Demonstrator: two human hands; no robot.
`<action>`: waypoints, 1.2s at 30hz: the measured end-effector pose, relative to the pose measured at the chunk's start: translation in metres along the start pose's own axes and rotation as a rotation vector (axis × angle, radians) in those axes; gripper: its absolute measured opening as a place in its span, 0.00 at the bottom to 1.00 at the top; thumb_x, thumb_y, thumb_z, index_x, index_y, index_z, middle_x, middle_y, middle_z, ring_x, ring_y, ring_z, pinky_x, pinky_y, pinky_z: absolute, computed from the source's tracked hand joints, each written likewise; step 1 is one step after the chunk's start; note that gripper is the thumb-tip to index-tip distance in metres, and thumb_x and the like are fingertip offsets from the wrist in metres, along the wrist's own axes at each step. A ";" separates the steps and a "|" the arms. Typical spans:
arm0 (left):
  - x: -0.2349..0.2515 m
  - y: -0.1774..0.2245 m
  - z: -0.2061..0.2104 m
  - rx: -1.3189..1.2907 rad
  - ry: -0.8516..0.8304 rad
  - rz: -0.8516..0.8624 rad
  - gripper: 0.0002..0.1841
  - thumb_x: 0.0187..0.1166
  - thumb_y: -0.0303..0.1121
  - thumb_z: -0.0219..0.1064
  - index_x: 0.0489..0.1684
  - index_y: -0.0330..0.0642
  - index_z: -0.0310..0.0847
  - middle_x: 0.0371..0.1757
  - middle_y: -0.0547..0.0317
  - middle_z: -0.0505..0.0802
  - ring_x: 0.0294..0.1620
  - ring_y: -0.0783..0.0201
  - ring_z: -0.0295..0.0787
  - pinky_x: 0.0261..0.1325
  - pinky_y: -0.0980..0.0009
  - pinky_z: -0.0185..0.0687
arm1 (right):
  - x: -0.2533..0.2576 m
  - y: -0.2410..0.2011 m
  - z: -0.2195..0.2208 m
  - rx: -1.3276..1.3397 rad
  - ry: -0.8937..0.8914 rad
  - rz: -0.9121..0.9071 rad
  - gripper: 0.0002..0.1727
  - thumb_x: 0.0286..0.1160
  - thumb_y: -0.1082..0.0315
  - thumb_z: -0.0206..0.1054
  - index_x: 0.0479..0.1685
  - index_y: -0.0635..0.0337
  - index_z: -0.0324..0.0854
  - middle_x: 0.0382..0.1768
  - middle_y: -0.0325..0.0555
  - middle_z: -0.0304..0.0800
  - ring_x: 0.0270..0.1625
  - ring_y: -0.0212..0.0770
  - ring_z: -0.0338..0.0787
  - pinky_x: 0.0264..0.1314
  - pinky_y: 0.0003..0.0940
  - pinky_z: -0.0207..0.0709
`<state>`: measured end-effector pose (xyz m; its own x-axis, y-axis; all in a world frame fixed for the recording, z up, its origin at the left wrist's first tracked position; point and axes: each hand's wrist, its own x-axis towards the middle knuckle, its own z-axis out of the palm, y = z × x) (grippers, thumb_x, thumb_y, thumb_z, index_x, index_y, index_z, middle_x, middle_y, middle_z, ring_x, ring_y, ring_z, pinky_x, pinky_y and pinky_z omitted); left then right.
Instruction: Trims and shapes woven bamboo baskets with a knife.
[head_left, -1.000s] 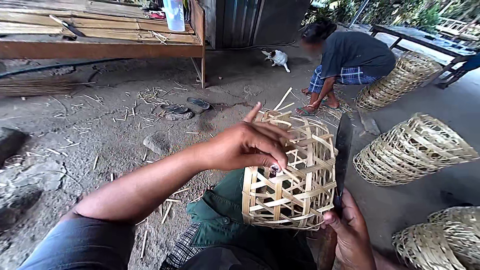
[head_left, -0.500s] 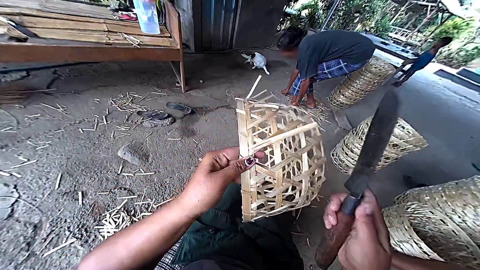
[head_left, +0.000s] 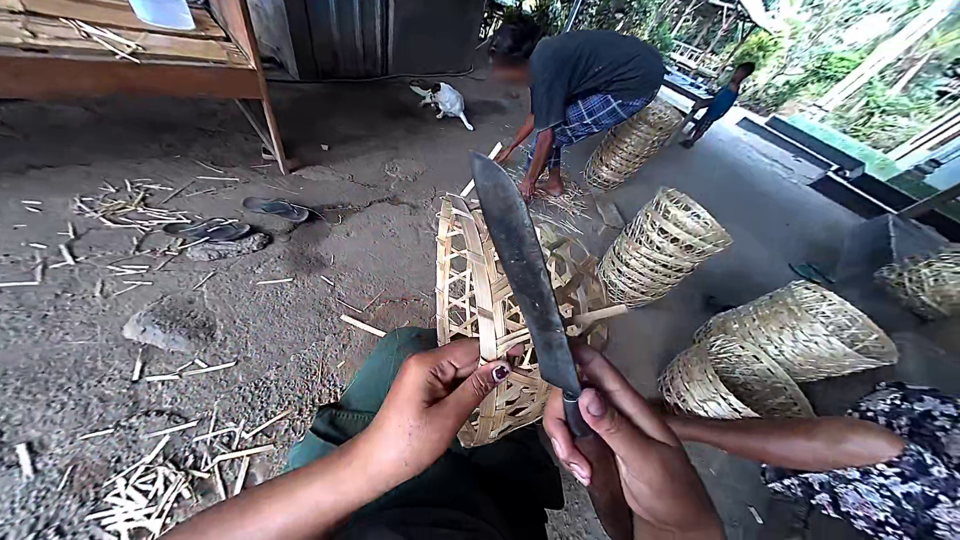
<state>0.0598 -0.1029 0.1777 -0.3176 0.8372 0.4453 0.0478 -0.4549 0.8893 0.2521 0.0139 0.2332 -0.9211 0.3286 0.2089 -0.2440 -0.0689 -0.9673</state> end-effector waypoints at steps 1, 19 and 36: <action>-0.001 0.000 0.000 0.007 -0.005 0.000 0.12 0.88 0.33 0.63 0.57 0.36 0.87 0.35 0.65 0.93 0.29 0.77 0.84 0.33 0.81 0.81 | 0.000 0.001 0.000 0.004 -0.006 0.014 0.28 0.93 0.54 0.54 0.86 0.56 0.60 0.35 0.40 0.82 0.25 0.26 0.79 0.24 0.17 0.74; 0.001 0.002 0.002 0.135 -0.033 -0.004 0.11 0.88 0.36 0.63 0.48 0.38 0.87 0.28 0.67 0.89 0.24 0.78 0.81 0.29 0.81 0.78 | -0.004 0.008 0.006 -0.126 0.045 0.065 0.25 0.93 0.60 0.55 0.83 0.56 0.60 0.32 0.40 0.80 0.24 0.27 0.78 0.21 0.17 0.73; -0.001 -0.001 0.011 0.156 0.070 0.018 0.11 0.83 0.26 0.61 0.28 0.41 0.84 0.22 0.70 0.88 0.24 0.81 0.85 0.32 0.82 0.84 | -0.009 0.009 0.010 -1.805 0.263 -0.372 0.24 0.91 0.55 0.55 0.84 0.28 0.74 0.32 0.43 0.83 0.28 0.44 0.82 0.23 0.37 0.73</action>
<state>0.0704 -0.0994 0.1772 -0.3807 0.8035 0.4576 0.1985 -0.4123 0.8892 0.2548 0.0005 0.2241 -0.7948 0.2210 0.5651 0.3426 0.9322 0.1172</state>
